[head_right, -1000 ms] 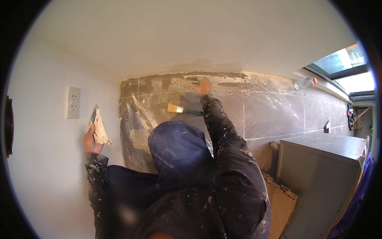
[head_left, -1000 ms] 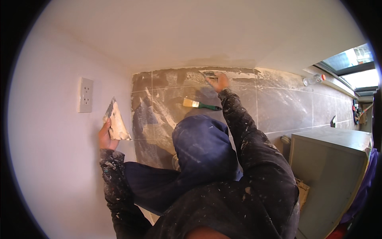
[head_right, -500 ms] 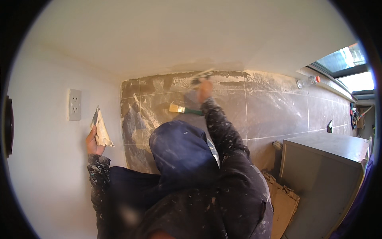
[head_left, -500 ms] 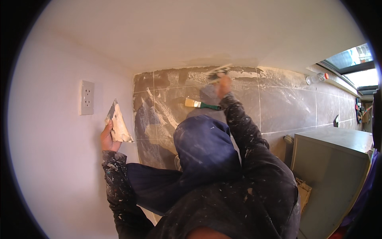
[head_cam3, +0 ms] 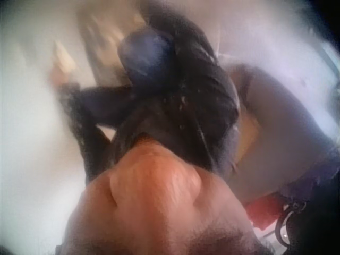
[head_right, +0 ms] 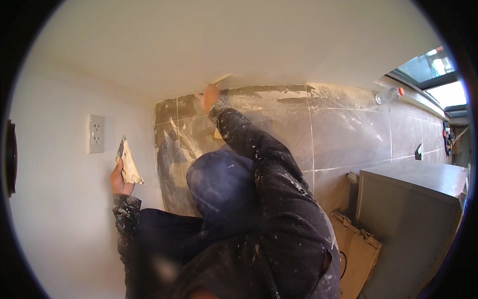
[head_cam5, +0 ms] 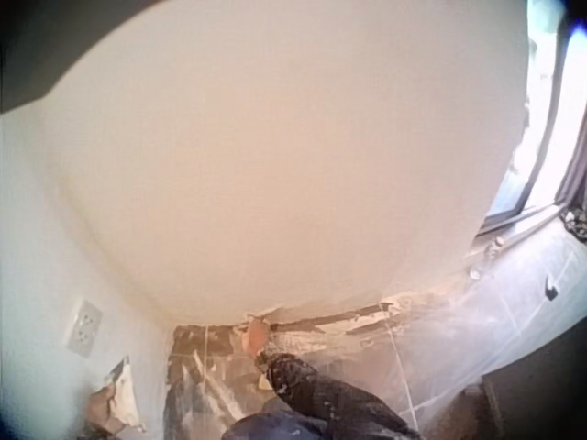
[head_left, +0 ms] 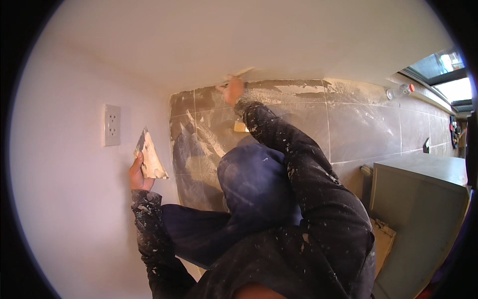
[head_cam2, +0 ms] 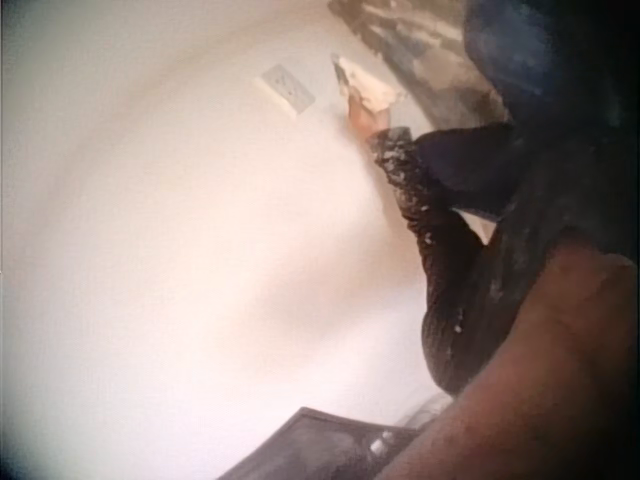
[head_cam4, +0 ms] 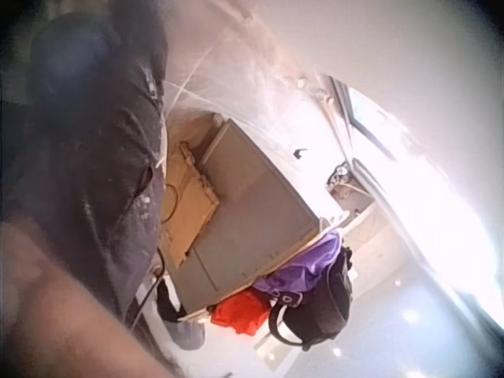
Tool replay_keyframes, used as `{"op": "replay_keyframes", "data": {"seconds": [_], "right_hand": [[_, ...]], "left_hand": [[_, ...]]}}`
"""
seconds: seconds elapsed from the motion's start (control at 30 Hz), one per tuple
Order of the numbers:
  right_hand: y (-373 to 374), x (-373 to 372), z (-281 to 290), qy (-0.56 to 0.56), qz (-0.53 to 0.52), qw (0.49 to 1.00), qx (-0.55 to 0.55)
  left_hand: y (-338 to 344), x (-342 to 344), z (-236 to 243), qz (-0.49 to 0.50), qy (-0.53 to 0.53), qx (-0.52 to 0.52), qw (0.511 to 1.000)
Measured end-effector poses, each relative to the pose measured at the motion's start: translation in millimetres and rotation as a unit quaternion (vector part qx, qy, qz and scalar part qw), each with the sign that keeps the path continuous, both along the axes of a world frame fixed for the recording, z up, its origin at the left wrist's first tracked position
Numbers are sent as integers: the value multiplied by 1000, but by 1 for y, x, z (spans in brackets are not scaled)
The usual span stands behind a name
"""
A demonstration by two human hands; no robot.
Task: The person applies plaster to a wall using a trowel and hawk, smoothing the surface in repeated strokes. The person periodically scrapes excess plaster from the trowel back onto the hawk and continues spreading it along the wall.
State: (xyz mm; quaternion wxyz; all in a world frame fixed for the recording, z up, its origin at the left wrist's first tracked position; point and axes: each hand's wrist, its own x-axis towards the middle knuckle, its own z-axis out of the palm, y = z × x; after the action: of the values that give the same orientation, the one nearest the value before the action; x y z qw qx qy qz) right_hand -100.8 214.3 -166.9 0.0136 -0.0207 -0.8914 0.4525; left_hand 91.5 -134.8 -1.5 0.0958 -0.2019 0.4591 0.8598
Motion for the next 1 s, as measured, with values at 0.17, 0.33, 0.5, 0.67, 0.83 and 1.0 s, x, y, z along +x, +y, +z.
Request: {"op": "replay_keyframes", "data": {"seconds": [0.17, 0.33, 0.5, 0.67, 0.83, 1.0], "right_hand": [[-10, 60, 37, -175, -20, 813, -555], [42, 118, 18, -158, 42, 891, -424], [128, 153, 11, 55, 23, 976, -210], [121, 149, 145, -3, 91, 980, -175], [42, 124, 291, 323, 362, 874, 13], [-2, 96, 340, 418, 512, 726, 191]], "left_hand": [[4, -1, 0, 7, 7, 11, 1000], [23, -1, 14, -21, 40, 27, 999], [39, -2, 25, -31, 43, 48, 997], [60, -3, 56, -26, 32, 90, 995], [83, -1, 100, -33, 109, 88, 990], [81, -2, 98, -32, 124, 36, 991]]}}
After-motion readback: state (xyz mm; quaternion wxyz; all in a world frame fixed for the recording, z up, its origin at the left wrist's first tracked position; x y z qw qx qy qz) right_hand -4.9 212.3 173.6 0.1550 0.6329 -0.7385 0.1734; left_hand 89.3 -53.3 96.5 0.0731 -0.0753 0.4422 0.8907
